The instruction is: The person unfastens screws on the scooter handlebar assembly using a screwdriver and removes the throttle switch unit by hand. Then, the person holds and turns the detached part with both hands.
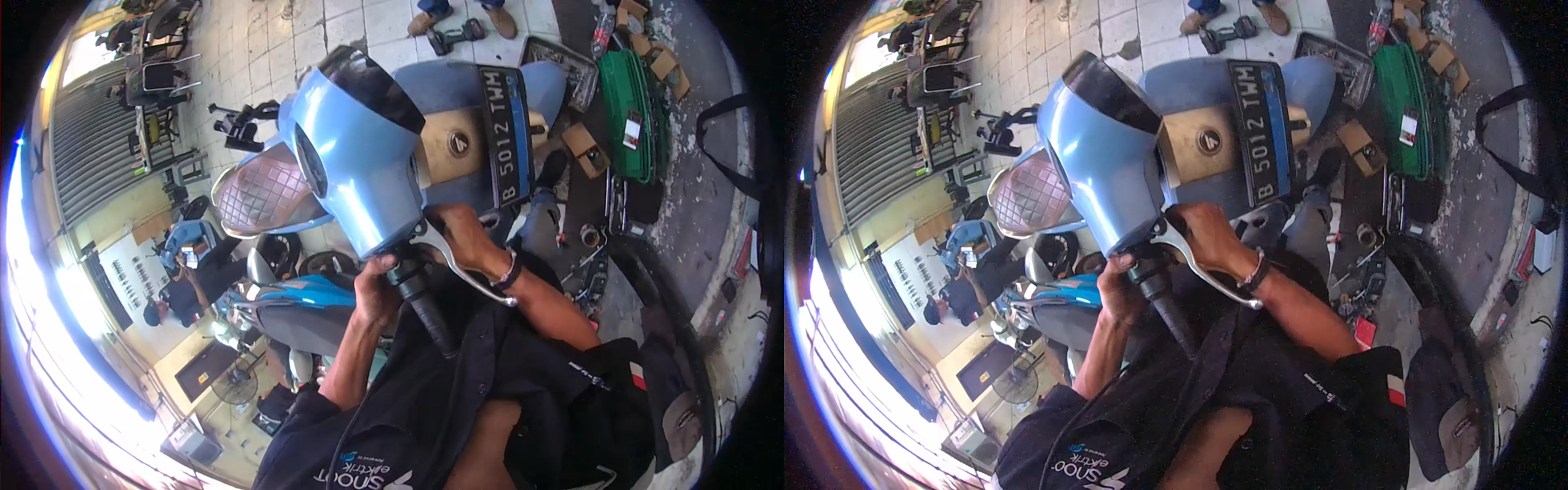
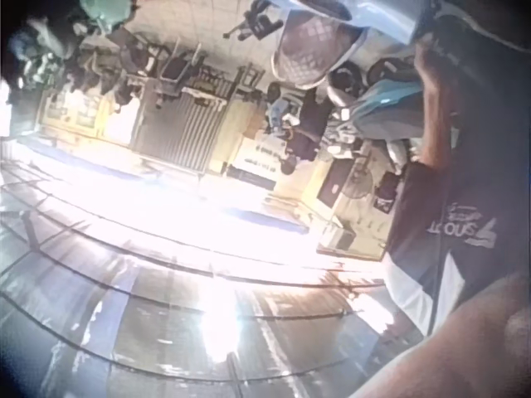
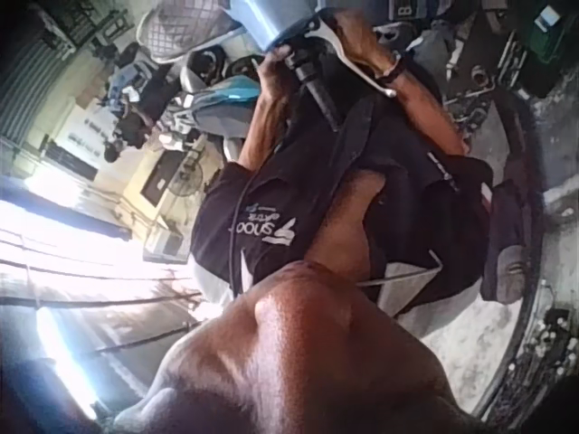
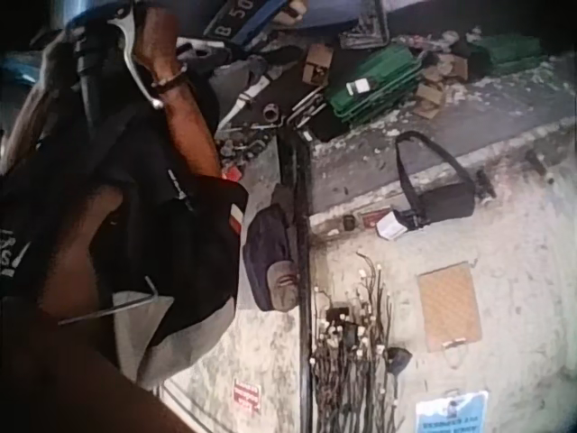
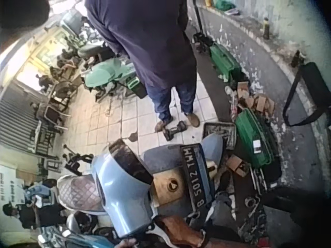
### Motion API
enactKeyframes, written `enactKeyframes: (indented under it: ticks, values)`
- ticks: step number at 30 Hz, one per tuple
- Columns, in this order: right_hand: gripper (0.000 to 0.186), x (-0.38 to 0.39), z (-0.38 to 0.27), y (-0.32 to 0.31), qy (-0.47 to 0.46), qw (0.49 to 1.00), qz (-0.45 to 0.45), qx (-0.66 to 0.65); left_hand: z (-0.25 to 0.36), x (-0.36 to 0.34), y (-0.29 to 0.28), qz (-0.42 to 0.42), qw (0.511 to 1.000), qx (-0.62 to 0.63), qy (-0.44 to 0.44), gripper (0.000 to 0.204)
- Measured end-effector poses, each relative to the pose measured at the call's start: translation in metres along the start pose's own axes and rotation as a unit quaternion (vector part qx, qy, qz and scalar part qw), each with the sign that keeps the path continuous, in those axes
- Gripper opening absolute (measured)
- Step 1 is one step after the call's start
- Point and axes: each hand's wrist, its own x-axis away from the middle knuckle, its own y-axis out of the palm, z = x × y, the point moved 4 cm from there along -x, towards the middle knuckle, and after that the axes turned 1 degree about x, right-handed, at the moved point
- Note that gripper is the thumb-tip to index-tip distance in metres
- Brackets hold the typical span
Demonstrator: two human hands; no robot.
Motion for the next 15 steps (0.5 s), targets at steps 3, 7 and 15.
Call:
enactKeyframes:
  ticks: [3,7,15]
  values:
    - [0.026,0.006,0.015,-0.001,-0.014,0.994,0.019,0.105,0.001,-0.003,0.006,0.013,1.000,-0.007,0.011,0.070]
    - [0.034,0.007,0.010,-0.064,0.056,0.995,0.065,0.048,0.001,0.002,0.006,0.015,1.000,0.005,0.010,0.067]
    - [0.029,0.059,-0.076,-0.230,-0.001,0.834,0.435,-0.339,-0.001,-0.001,0.002,0.030,0.999,0.022,0.031,0.068]
